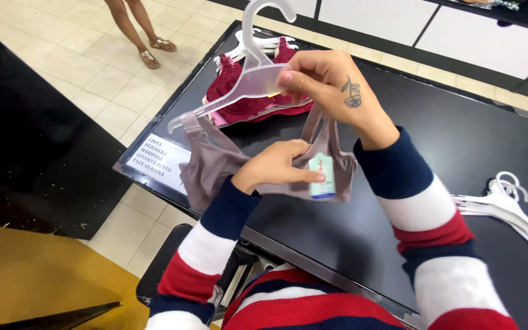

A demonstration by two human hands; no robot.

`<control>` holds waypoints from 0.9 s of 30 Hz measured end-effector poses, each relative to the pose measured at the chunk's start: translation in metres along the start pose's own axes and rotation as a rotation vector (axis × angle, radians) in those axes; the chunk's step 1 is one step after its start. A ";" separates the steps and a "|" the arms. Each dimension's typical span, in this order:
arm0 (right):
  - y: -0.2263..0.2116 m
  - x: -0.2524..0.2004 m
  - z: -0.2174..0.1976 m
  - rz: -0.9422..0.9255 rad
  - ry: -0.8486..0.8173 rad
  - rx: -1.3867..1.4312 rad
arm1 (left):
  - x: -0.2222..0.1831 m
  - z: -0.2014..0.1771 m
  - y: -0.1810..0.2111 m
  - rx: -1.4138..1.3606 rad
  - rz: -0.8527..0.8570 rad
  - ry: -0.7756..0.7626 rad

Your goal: The person puts bras onto plastic hangers by hooking the straps into the notches and then places the hung items in a stack on the table.

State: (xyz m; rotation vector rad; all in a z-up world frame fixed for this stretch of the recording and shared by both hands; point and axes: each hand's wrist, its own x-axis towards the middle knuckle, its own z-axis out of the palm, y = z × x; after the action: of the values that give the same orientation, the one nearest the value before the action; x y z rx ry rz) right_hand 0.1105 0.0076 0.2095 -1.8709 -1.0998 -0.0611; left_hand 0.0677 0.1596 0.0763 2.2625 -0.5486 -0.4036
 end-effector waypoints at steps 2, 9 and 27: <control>0.009 0.001 0.002 -0.011 -0.005 0.064 | -0.007 -0.007 0.006 -0.120 0.053 -0.046; 0.026 0.004 0.014 -0.003 -0.041 0.270 | 0.001 -0.003 -0.013 -0.194 0.143 -0.387; 0.018 -0.006 -0.018 0.114 -0.011 0.046 | -0.101 -0.085 0.025 0.648 0.194 1.108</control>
State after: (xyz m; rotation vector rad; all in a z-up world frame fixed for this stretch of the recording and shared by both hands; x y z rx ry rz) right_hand 0.1259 -0.0128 0.2047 -1.8911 -0.9915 0.0399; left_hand 0.0121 0.2459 0.1633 2.5203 -0.2939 1.2292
